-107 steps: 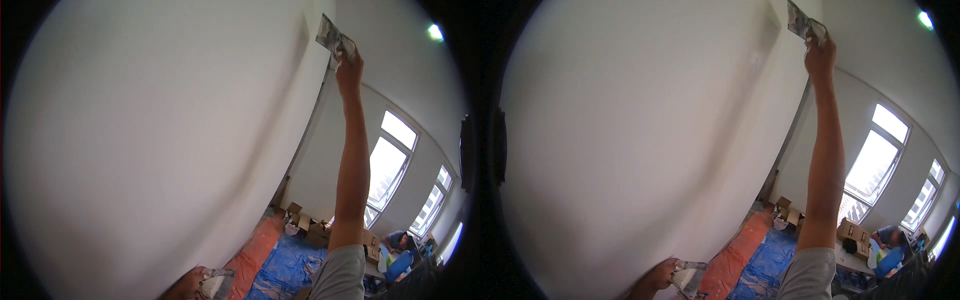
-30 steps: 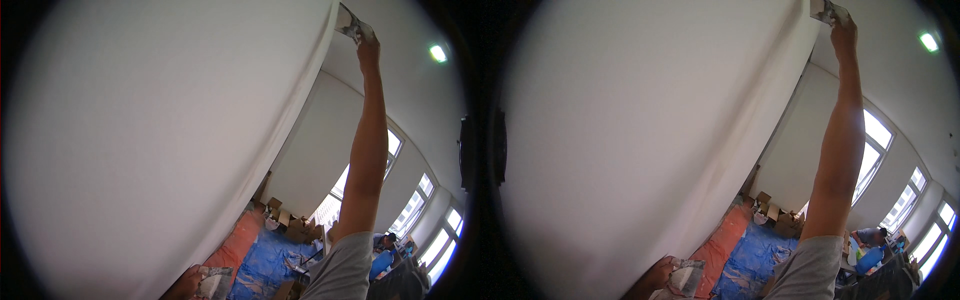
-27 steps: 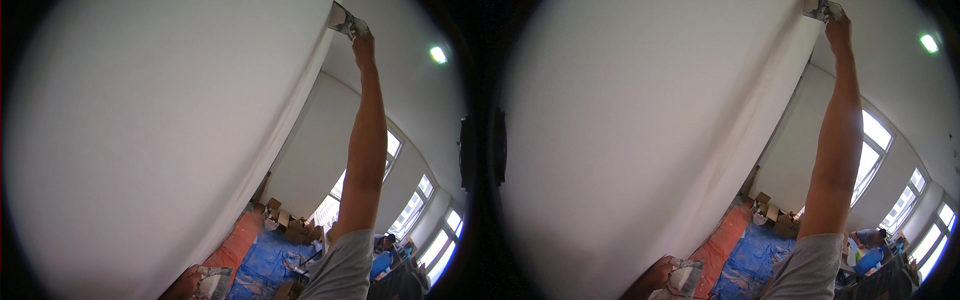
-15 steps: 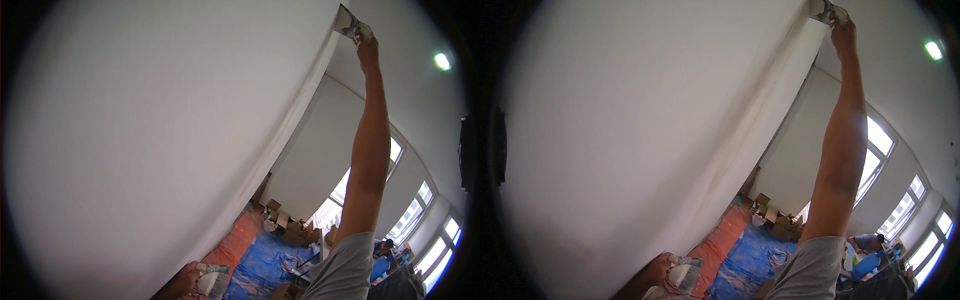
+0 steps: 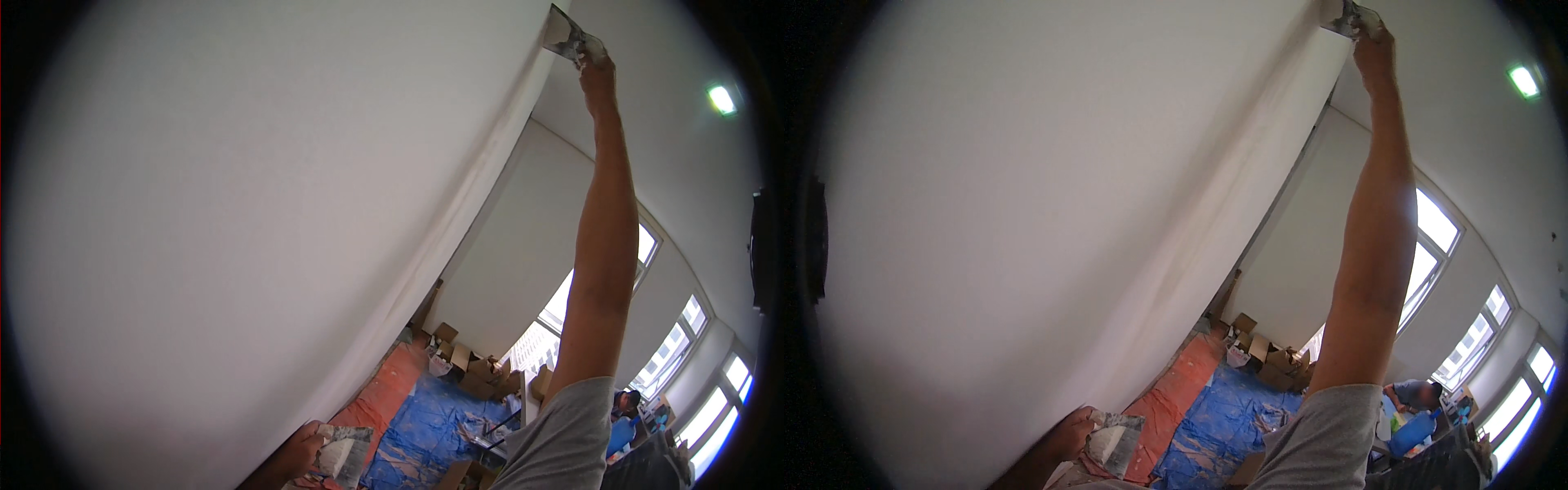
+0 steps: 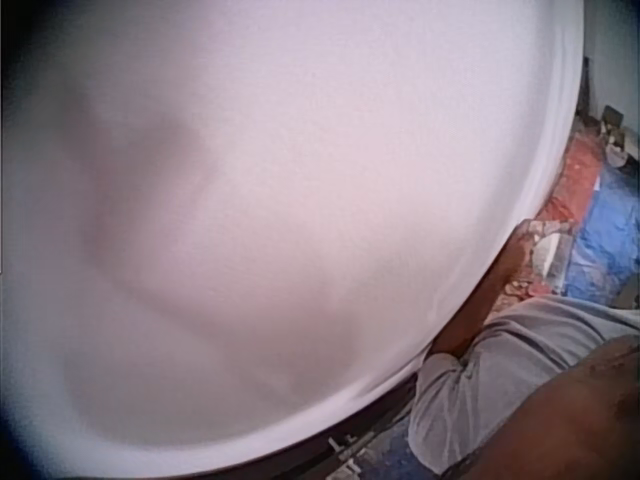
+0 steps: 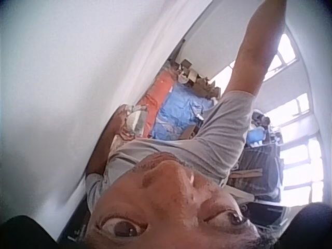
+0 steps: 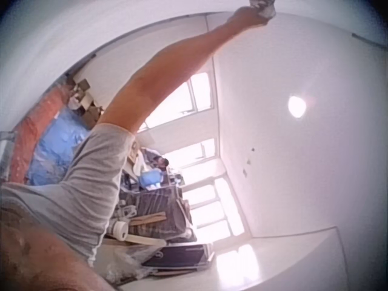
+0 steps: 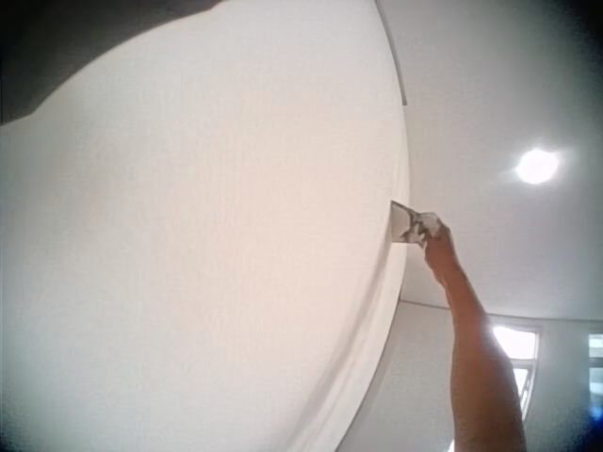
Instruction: Using a putty knife and trowel to apply and smooth plaster or putty onto a wall surface.
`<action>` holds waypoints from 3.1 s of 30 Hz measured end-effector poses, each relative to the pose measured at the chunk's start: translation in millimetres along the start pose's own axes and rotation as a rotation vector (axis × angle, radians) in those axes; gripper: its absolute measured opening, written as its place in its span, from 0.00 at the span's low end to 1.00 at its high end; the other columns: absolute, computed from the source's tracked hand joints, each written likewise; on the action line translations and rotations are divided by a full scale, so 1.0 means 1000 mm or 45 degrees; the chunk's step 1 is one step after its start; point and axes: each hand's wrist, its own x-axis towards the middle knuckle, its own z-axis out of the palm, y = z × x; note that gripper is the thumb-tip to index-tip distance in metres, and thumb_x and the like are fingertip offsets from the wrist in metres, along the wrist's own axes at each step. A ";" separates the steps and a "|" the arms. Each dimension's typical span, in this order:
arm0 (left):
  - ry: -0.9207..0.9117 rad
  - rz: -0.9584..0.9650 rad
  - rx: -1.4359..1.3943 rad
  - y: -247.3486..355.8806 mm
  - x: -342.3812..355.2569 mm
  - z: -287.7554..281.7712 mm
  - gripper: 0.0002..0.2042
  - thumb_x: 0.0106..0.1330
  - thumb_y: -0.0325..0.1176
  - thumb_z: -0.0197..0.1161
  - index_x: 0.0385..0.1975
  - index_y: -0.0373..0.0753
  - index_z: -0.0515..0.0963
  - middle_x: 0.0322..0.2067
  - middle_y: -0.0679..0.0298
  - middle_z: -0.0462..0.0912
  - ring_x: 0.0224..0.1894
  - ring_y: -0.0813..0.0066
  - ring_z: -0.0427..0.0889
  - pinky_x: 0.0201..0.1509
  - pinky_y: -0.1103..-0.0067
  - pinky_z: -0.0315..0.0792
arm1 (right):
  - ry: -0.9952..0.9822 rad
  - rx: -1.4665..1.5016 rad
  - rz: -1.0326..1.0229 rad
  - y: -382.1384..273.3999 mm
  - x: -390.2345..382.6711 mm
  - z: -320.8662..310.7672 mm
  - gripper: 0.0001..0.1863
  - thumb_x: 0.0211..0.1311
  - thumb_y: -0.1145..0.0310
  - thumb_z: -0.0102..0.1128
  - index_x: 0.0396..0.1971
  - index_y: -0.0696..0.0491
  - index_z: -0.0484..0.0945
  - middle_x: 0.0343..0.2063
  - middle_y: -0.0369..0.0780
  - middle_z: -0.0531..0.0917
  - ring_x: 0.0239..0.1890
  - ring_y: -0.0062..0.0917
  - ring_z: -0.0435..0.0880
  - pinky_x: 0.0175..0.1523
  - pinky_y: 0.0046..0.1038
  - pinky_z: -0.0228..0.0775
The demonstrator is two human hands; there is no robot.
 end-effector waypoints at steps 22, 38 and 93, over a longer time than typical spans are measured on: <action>0.072 -0.270 -0.315 0.002 0.003 0.003 0.11 0.69 0.29 0.48 0.43 0.34 0.76 0.31 0.66 0.77 0.34 0.80 0.73 0.42 0.79 0.69 | -0.252 -0.174 -0.187 -0.076 -0.365 0.042 0.24 0.64 0.84 0.50 0.60 0.59 0.74 0.55 0.52 0.77 0.59 0.46 0.77 0.64 0.42 0.68; 0.034 -0.242 -0.117 0.000 -0.001 0.002 0.09 0.72 0.30 0.48 0.42 0.36 0.76 0.28 0.68 0.74 0.32 0.80 0.71 0.39 0.79 0.68 | 0.063 -0.244 -0.111 -0.035 -0.059 0.000 0.16 0.69 0.70 0.50 0.50 0.62 0.78 0.35 0.49 0.84 0.36 0.35 0.82 0.46 0.33 0.72; 0.055 -0.186 -0.031 -0.011 0.003 0.010 0.11 0.67 0.29 0.49 0.43 0.35 0.78 0.31 0.66 0.77 0.32 0.79 0.72 0.38 0.80 0.67 | -0.002 -0.077 -0.181 0.017 -0.294 0.061 0.25 0.64 0.82 0.56 0.62 0.52 0.72 0.54 0.49 0.78 0.59 0.46 0.75 0.64 0.40 0.67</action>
